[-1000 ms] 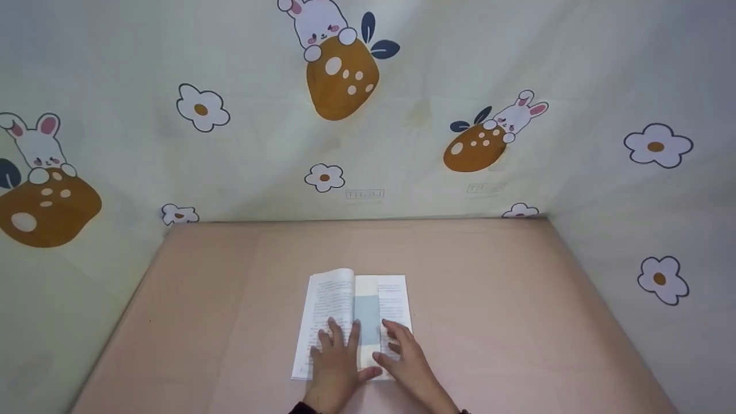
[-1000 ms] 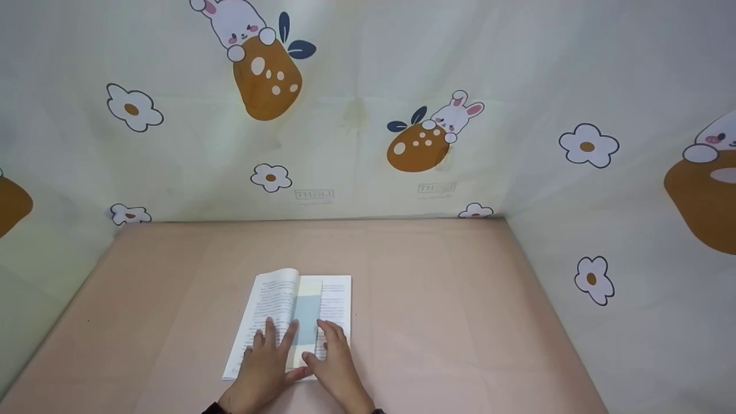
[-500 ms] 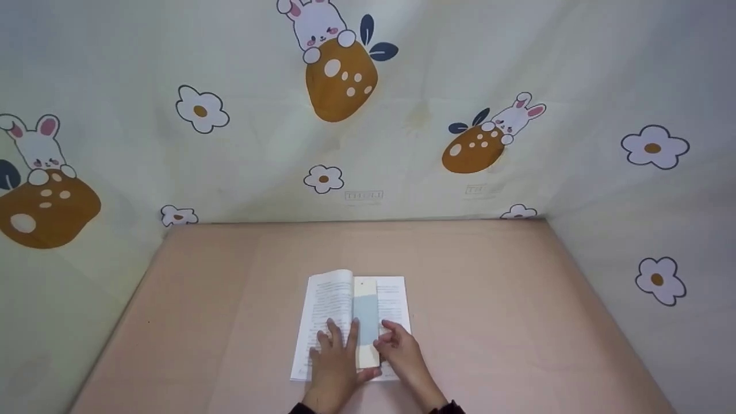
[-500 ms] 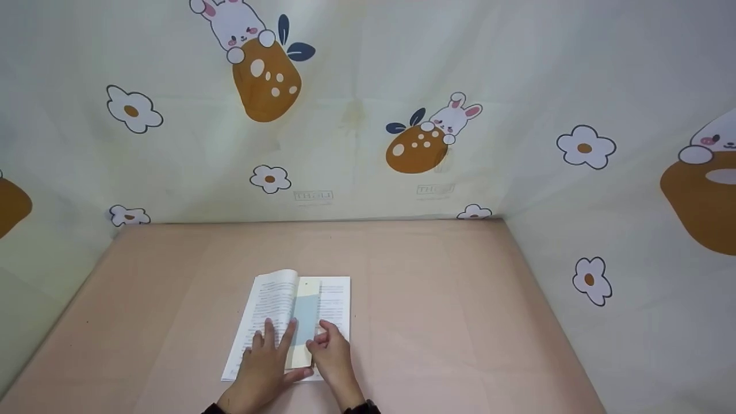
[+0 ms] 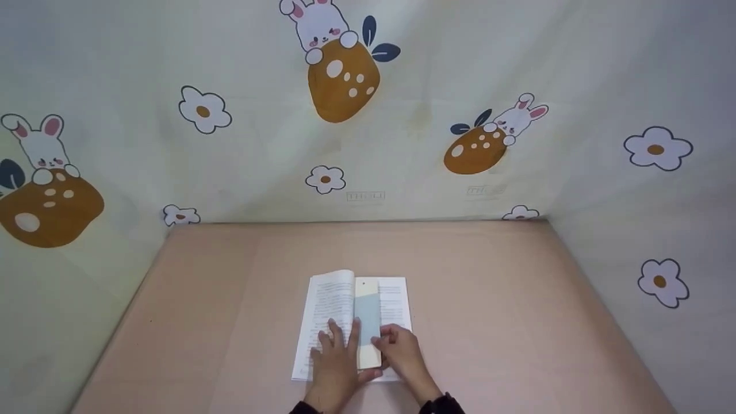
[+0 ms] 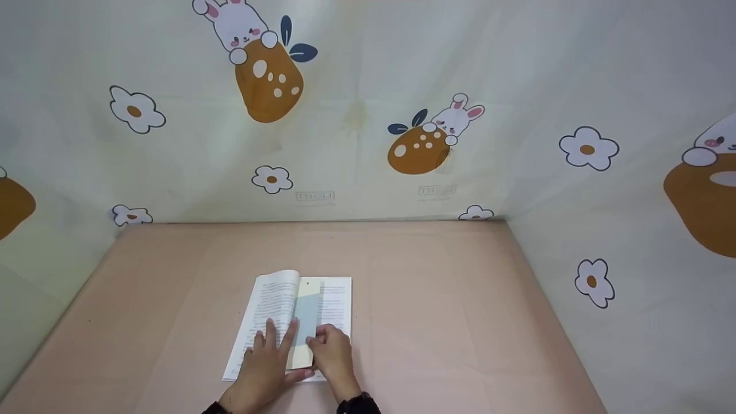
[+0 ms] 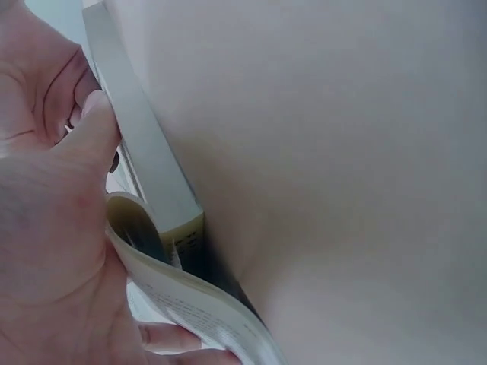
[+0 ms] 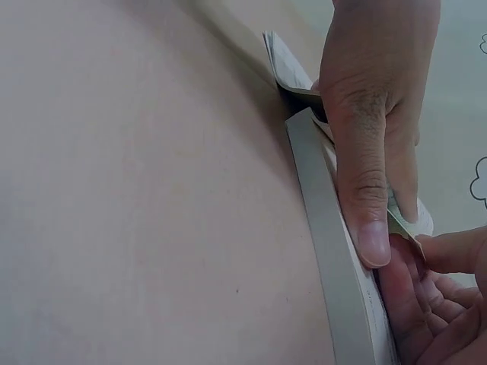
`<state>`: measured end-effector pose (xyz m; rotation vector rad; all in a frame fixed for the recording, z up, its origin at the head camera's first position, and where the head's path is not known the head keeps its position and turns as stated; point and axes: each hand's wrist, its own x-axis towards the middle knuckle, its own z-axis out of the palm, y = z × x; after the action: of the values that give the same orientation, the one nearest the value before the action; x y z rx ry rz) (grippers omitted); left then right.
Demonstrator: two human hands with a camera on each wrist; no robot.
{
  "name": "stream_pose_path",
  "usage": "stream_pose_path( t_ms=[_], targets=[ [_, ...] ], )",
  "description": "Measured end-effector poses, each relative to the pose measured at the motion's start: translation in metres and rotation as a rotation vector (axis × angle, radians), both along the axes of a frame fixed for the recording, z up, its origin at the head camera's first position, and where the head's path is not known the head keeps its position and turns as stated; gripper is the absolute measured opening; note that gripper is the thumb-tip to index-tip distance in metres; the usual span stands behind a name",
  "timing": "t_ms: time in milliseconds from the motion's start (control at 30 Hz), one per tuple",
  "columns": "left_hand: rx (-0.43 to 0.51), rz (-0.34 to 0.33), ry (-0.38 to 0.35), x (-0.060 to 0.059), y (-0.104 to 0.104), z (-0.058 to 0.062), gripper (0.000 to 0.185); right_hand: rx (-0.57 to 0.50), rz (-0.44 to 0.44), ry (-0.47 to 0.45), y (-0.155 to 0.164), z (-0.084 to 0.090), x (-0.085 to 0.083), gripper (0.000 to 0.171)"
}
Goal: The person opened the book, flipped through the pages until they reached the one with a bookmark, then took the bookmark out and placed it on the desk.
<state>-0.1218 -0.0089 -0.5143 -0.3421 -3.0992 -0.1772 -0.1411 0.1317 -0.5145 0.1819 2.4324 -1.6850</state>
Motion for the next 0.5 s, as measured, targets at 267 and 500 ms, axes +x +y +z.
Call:
stream_pose_path(
  t_ms=[267,500],
  targets=[
    [-0.024,0.007,-0.017,0.000,0.001,0.003,0.102,-0.057,-0.023,0.014,0.008,-0.001,0.005,0.028],
    [-0.049,0.000,-0.031,0.000,0.001,0.005,0.102,-0.121,-0.036,-0.011,0.020,0.001,0.011,0.035]
  ],
)
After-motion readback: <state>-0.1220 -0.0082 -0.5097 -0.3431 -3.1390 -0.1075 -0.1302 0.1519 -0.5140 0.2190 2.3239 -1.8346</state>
